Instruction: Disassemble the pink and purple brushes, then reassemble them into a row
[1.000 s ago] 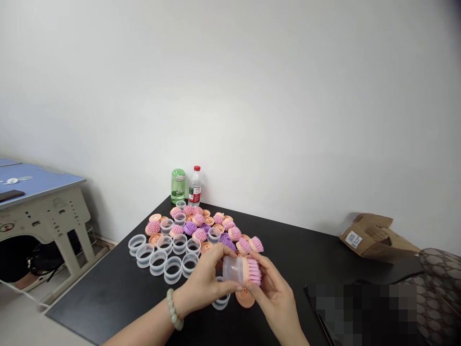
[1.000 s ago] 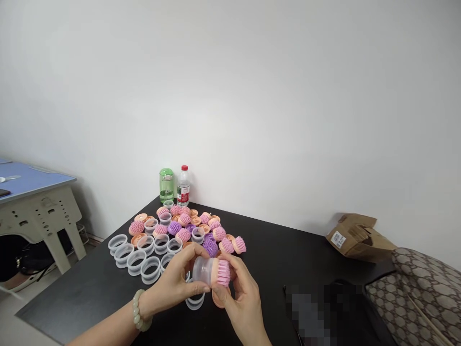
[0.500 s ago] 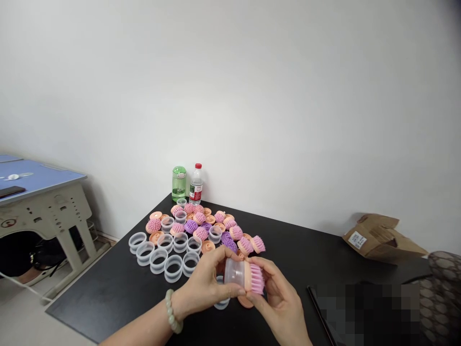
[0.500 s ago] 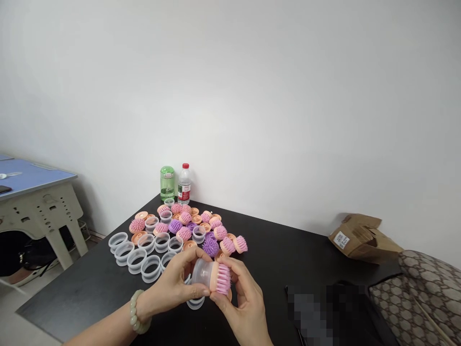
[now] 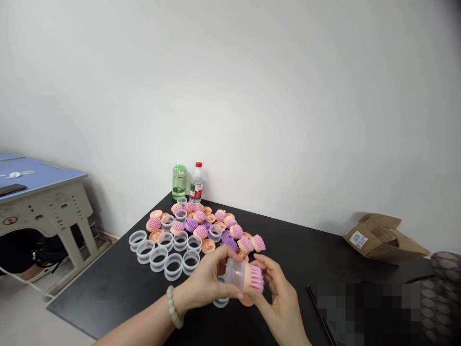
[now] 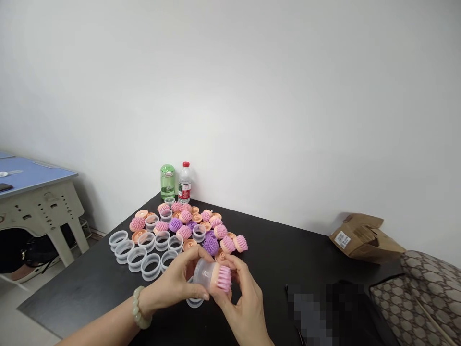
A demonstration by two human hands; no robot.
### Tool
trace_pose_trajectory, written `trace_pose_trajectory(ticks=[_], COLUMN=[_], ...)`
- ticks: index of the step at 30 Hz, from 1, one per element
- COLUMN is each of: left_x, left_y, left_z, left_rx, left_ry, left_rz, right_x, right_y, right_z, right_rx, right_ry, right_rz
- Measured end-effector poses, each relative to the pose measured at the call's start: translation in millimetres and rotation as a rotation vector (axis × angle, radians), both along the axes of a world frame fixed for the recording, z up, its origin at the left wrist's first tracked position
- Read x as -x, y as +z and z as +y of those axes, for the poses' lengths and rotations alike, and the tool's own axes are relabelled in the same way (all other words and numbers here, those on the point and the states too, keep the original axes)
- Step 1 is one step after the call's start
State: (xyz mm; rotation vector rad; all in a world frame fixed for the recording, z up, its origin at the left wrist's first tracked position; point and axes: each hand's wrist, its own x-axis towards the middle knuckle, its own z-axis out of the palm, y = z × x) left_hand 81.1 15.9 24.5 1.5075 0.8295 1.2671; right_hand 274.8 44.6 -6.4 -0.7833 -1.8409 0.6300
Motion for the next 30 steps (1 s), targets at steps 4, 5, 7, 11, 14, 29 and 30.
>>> trace_pose_trajectory(ticks=[4, 5, 7, 11, 14, 29, 30], left_x=[0, 0, 1, 3, 1, 0, 0], left_y=[-0.3, -1.0, -3.3, -9.3, -10.8, -4.9, -4.5], left_z=[-2, -2, 0, 5, 5, 2, 2], left_rx=[-0.288, -0.286, -0.223, -0.149, -0.269, -0.09, -0.057], left_ry=[0.117, 0.136, 0.183, 0.198, 0.196, 0.064, 0.082], left_rz=[0.268, 0.272, 0.218, 0.116, 0.189, 0.072, 0.083], right_x=[1, 2, 4, 5, 3, 6, 6], right_y=[-3.0, -2.6, -0.9, 2.8, 5.1, -0.3, -0.8], right_z=[3, 3, 2, 0, 0, 4, 4], right_rx=[0.159, 0.174, 0.198, 0.239, 0.255, 0.391, 0.384], right_ry=[0.049, 0.081, 0.145, 0.141, 0.083, 0.177, 0.173], right_rz=[0.0, 0.021, 0.075, 0.106, 0.067, 0.274, 0.274])
